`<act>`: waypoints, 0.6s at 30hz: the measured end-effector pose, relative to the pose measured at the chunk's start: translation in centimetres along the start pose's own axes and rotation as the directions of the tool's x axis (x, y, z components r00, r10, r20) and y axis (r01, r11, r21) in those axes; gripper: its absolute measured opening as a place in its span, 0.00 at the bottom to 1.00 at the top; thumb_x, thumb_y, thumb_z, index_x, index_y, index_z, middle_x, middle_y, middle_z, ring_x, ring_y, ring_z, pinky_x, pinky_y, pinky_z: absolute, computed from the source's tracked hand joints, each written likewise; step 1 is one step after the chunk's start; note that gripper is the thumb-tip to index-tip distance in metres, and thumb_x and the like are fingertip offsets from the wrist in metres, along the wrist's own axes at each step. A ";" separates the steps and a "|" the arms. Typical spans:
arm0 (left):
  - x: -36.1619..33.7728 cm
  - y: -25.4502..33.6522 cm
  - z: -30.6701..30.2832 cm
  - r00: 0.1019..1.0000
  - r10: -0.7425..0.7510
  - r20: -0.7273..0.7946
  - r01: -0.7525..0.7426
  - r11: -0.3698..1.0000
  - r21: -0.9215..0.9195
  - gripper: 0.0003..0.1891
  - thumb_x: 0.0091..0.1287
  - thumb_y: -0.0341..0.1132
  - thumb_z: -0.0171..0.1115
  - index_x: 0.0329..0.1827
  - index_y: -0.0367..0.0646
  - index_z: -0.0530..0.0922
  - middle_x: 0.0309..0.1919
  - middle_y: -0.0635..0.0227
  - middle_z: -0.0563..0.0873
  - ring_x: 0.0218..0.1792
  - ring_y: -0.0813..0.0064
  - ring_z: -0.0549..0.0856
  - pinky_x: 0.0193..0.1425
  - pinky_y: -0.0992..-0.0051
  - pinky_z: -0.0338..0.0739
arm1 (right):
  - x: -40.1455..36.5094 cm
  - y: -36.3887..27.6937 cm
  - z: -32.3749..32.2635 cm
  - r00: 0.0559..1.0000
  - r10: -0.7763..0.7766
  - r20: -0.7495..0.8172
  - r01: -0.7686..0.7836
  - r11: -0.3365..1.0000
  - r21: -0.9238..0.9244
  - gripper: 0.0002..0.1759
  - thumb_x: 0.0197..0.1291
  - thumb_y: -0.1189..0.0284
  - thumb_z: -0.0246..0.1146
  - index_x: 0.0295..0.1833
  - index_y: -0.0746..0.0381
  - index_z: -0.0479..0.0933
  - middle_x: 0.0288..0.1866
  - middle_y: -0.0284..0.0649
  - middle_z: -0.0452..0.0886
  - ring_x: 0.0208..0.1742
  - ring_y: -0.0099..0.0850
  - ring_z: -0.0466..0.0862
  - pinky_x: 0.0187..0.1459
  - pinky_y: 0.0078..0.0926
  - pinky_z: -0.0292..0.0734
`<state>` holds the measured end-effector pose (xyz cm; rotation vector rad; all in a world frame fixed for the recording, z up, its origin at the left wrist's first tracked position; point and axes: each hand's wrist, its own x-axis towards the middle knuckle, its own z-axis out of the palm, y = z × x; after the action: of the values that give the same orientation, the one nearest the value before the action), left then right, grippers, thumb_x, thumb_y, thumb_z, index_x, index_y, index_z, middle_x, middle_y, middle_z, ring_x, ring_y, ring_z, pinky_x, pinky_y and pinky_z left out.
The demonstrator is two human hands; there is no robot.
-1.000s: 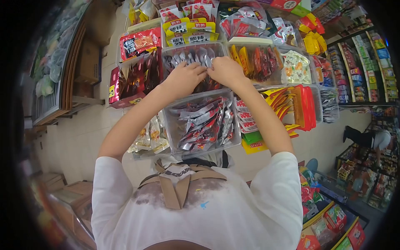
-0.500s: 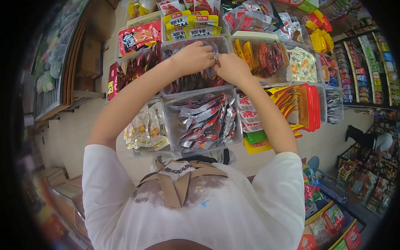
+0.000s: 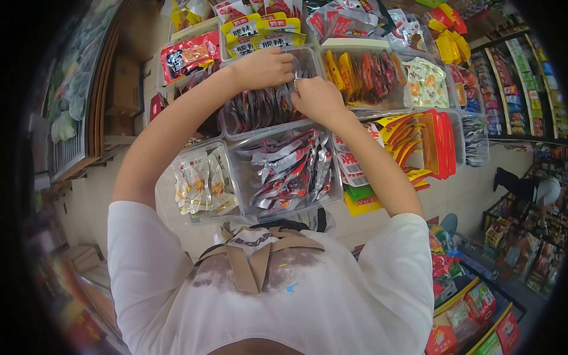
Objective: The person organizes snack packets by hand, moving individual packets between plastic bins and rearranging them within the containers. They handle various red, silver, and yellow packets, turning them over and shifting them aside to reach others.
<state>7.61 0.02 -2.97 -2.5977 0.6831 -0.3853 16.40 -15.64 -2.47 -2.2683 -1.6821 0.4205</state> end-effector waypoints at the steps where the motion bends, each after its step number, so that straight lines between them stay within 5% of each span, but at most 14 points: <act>1: 0.2 0.3 -0.1 1.000 -0.013 0.003 0.013 1.000 -0.018 0.02 0.49 0.36 0.55 0.24 0.51 0.76 0.26 0.80 0.77 0.39 0.80 0.74 0.40 0.80 0.67 | 0.0 -0.1 0.1 1.000 0.006 0.001 -0.006 1.000 -0.029 0.12 0.50 0.66 0.55 0.28 0.65 0.76 0.25 0.51 0.78 0.31 0.48 0.79 0.36 0.43 0.73; 14: 0.1 -0.4 -0.4 0.997 0.032 0.069 -0.032 0.999 -0.010 0.04 0.50 0.35 0.55 0.26 0.51 0.78 0.30 0.81 0.76 0.42 0.79 0.72 0.42 0.81 0.68 | -0.5 0.1 0.4 0.999 -0.033 -0.020 0.034 0.999 0.024 0.11 0.49 0.67 0.55 0.26 0.65 0.76 0.23 0.50 0.78 0.29 0.48 0.78 0.36 0.43 0.73; 18: -0.1 -0.7 -0.2 0.998 0.016 0.064 -0.015 1.000 -0.007 0.04 0.50 0.35 0.55 0.28 0.50 0.78 0.31 0.80 0.76 0.43 0.79 0.72 0.43 0.80 0.68 | -0.6 -1.0 0.5 0.997 -0.007 -0.072 -0.001 0.995 -0.101 0.12 0.48 0.68 0.56 0.25 0.66 0.76 0.23 0.51 0.78 0.30 0.47 0.79 0.35 0.43 0.74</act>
<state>7.72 0.60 -2.51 -2.5976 0.6835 -0.2938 15.18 -15.91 -2.50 -2.3219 -1.7067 0.2551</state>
